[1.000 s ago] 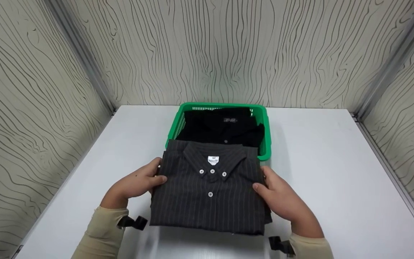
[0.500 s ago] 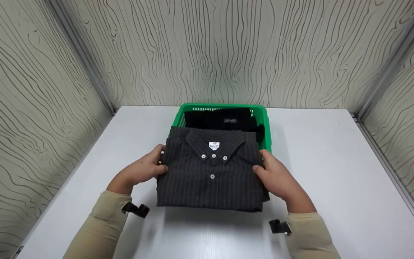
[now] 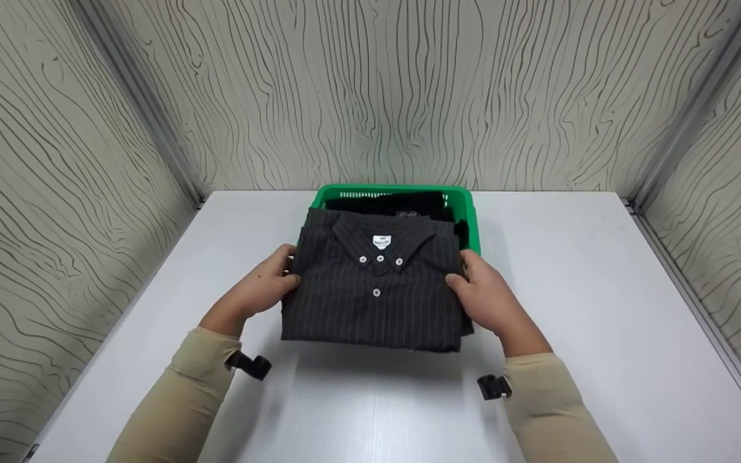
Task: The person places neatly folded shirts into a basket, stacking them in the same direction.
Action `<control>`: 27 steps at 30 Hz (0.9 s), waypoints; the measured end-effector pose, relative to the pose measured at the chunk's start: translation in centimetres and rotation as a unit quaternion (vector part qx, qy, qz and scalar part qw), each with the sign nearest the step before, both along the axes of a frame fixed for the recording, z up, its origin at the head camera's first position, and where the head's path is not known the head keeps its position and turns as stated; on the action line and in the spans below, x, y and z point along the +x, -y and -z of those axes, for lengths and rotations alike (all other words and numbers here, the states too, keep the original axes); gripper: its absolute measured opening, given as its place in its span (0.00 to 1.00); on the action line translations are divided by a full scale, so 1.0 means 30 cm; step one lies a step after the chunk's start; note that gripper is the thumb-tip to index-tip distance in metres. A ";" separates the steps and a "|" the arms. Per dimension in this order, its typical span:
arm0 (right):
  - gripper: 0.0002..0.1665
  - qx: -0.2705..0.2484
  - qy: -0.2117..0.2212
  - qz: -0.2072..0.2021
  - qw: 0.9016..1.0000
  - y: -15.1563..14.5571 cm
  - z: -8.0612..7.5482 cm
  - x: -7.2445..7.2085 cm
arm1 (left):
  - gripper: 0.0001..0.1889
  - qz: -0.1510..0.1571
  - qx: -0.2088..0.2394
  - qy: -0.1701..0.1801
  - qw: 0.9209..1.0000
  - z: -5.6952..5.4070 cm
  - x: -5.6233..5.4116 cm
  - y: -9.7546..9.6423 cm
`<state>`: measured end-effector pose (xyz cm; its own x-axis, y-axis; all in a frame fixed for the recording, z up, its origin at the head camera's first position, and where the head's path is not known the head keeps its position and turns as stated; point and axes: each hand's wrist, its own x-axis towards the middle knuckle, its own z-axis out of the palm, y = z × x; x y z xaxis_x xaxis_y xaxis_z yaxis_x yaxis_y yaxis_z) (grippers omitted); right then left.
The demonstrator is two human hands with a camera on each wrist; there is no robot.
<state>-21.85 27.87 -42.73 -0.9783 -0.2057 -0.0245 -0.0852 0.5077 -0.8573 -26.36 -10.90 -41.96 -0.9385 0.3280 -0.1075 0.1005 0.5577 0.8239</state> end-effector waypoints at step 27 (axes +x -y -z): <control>0.25 0.086 -0.024 0.050 0.995 0.029 -0.035 -0.146 | 0.24 -0.072 -0.086 -0.037 0.993 0.013 -0.125 -0.061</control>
